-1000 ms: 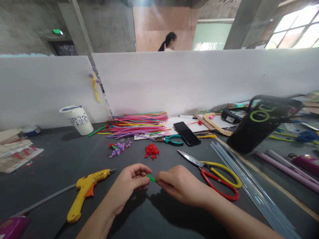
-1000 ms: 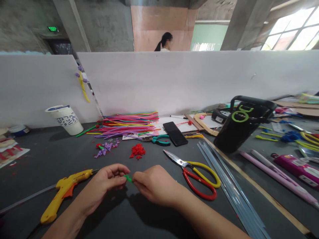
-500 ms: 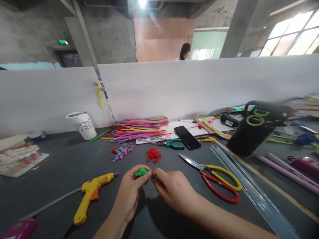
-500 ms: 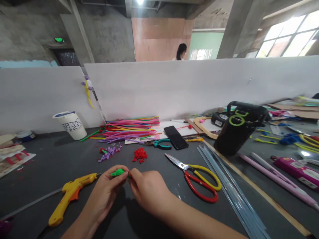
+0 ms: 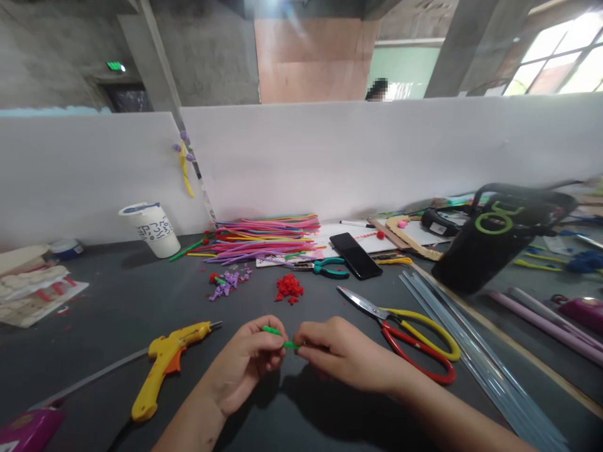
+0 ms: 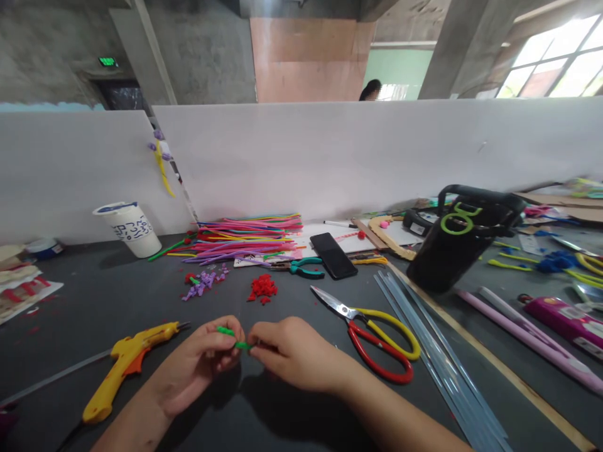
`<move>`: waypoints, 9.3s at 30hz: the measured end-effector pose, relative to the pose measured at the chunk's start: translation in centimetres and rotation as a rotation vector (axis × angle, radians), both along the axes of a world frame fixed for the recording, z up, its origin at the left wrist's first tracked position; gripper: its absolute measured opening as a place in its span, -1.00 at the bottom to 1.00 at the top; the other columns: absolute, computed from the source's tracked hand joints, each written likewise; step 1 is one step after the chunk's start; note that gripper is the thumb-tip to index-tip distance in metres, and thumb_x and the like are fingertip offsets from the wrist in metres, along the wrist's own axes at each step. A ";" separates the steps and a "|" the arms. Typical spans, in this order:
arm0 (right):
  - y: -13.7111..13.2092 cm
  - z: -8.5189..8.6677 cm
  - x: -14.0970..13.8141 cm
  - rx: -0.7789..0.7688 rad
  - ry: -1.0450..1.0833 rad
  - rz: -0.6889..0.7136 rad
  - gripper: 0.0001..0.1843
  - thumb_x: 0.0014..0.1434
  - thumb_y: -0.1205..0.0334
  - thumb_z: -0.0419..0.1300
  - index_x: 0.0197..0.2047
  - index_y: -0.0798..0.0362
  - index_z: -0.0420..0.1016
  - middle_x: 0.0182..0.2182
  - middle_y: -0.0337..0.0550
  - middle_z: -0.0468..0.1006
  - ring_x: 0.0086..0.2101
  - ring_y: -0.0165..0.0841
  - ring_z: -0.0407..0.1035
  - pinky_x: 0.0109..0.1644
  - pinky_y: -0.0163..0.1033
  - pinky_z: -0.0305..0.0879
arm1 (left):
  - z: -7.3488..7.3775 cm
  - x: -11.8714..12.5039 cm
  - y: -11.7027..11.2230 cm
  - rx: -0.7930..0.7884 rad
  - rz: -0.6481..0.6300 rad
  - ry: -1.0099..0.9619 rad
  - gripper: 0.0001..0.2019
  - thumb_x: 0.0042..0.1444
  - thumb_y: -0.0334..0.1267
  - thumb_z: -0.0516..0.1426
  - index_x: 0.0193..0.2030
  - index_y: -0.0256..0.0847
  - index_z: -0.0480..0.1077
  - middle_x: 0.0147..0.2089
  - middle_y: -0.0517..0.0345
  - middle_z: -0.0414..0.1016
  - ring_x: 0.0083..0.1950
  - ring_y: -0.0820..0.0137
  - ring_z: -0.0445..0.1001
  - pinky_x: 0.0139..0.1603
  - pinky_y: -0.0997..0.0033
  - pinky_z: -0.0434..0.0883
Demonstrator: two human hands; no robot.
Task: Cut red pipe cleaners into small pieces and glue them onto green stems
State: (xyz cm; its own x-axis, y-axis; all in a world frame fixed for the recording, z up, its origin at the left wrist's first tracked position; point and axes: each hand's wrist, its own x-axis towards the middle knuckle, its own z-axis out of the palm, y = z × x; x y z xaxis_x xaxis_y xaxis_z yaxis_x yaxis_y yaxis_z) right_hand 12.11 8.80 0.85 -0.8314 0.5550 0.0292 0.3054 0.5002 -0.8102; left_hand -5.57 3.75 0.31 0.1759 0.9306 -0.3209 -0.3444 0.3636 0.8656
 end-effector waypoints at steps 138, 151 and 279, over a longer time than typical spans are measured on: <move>0.9 0.1 0.9 -0.529 0.165 -0.091 -0.88 0.06 0.28 0.08 -0.44 0.13 0.39 -0.71 -0.34 0.38 -0.62 -0.50 0.26 -0.45 -0.39 0.15 | 0.5 0.3 -0.3 0.212 -0.139 0.603 -0.83 -0.02 -0.19 0.12 -0.34 -0.23 0.41 -0.58 0.31 0.31 -0.63 0.55 0.26 -0.69 0.61 0.18; -0.6 -0.2 0.3 0.445 0.151 -0.146 -0.83 0.16 0.28 0.08 -0.19 0.10 0.42 -0.34 -0.11 0.51 -0.33 -0.39 0.36 -0.24 -0.34 0.22 | 0.6 0.4 -0.6 0.270 -0.066 0.603 -0.83 -0.01 -0.22 0.13 -0.36 -0.29 0.43 -0.55 0.21 0.38 -0.57 0.49 0.38 -0.52 0.48 0.37; -0.1 -0.2 -0.1 -0.371 0.452 -0.245 -0.92 -0.01 0.27 0.24 -0.42 0.10 0.50 -0.48 -0.28 0.40 -0.43 -0.47 0.27 -0.35 -0.38 0.19 | 0.2 1.5 -0.8 0.100 -0.087 0.233 -0.81 -0.01 -0.19 0.16 -0.47 -0.30 0.37 -0.63 0.32 0.23 -0.65 0.65 0.11 -0.63 0.63 0.03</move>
State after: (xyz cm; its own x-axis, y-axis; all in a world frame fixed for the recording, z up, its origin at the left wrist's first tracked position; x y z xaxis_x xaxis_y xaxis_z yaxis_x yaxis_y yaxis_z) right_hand 11.97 8.72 0.63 -0.6294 0.7682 0.1169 -0.0373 0.1204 -0.9920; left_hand -4.03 2.97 0.53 0.1892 0.9444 -0.2691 -0.1030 0.2916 0.9510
